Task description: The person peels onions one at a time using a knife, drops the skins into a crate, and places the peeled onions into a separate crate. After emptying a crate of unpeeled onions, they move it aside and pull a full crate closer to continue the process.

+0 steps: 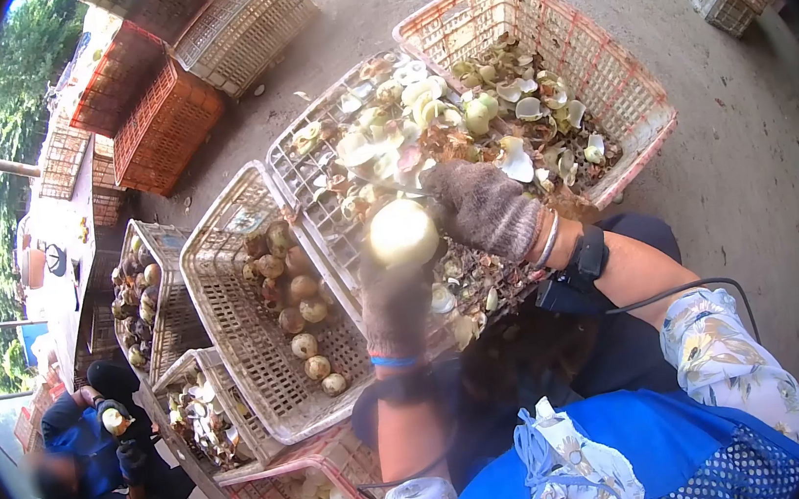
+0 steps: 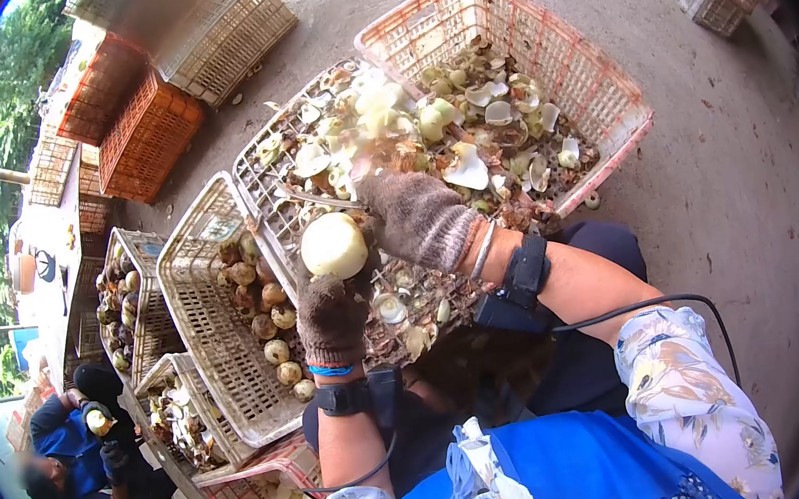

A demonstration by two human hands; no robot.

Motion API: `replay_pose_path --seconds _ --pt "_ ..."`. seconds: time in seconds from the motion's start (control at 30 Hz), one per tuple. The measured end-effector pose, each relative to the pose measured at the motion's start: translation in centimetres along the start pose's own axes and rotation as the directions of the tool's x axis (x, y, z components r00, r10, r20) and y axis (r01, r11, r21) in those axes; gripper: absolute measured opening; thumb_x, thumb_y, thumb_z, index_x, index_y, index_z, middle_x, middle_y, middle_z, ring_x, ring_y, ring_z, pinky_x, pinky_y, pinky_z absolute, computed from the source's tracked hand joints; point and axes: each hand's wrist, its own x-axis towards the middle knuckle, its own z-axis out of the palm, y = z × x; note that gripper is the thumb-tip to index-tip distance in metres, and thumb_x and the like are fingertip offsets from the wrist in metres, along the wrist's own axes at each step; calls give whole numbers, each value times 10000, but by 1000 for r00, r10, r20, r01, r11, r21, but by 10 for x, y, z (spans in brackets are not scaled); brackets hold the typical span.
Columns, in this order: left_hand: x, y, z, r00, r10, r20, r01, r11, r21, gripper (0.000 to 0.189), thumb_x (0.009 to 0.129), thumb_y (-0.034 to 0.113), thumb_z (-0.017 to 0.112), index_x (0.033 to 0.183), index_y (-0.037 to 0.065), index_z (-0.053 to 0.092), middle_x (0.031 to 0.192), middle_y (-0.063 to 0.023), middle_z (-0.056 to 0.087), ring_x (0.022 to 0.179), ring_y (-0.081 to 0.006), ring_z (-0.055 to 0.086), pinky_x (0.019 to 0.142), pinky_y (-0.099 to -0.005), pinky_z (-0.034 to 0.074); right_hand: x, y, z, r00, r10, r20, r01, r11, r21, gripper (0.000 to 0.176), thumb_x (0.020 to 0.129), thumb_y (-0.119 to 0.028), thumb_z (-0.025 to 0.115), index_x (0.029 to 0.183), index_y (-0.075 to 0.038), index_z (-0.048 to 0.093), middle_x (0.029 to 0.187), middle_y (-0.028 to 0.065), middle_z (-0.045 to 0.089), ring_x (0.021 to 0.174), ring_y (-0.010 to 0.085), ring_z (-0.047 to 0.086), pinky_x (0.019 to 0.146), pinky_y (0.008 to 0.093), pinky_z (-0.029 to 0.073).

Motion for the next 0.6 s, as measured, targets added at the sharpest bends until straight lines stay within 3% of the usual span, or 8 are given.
replay_pose_path --seconds 0.1,0.13,0.23,0.33,0.37,0.43,0.5,0.6 --pt "1 -16 -3 1000 13 10 -5 814 -581 683 766 71 703 1380 -4 414 1269 -155 570 1119 -286 602 943 -381 523 -1 -3 -4 984 151 95 -169 957 234 210 820 -187 660 954 -27 645 789 205 661 741 370 662 666 435 537" --pt "-1 -2 -3 1000 12 9 -4 814 -581 683 766 71 703 1380 -4 414 1269 -155 570 1119 -286 602 943 -381 523 -2 -4 -5 984 151 96 -169 957 234 210 820 -187 660 954 -27 645 789 205 661 741 370 662 666 435 537" --pt "-2 30 2 996 77 -37 -85 860 -502 653 786 22 684 1385 10 423 1234 -131 592 1085 -220 613 919 -339 531 1 -15 -21 668 430 607 -732 234 640 195 858 -182 674 995 -43 672 741 49 660 553 100 602 465 254 487" --pt "-3 26 1 999 29 -42 -42 934 -354 655 789 2 676 1391 18 417 1172 -117 625 1024 -212 638 877 -324 547 -1 -14 -28 681 413 605 -698 117 706 170 862 -154 660 990 -42 670 731 60 661 530 108 601 437 247 476" --pt "-2 27 1 998 10 -65 -32 932 -360 651 794 10 681 1390 21 420 1114 -95 645 978 -203 649 827 -311 558 -1 -12 -26 684 414 600 -694 118 710 170 862 -154 660 990 -42 670 731 60 661 530 108 601 437 247 476" --pt "-3 36 1 997 -43 -63 10 896 -445 619 813 27 668 1384 21 429 1116 -100 641 985 -207 648 822 -315 558 1 -9 -13 988 139 73 -142 592 793 146 838 -89 674 974 -41 665 821 86 680 653 169 648 555 299 524" --pt "-8 42 1 999 14 -46 -36 854 -519 493 878 79 609 1347 23 465 1132 -111 630 992 -208 648 819 -331 555 4 -15 -22 942 -259 -212 331 807 489 146 806 -24 684 948 -39 655 892 137 677 790 284 674 691 369 547" --pt "-4 -3 -12 972 214 -93 -214 977 6 412 895 111 582 1291 25 504 1135 -107 626 974 -201 644 830 -354 554 -2 -19 -23 949 -262 -173 313 825 470 135 805 -17 675 935 -42 646 871 163 660 801 345 664 684 384 542"
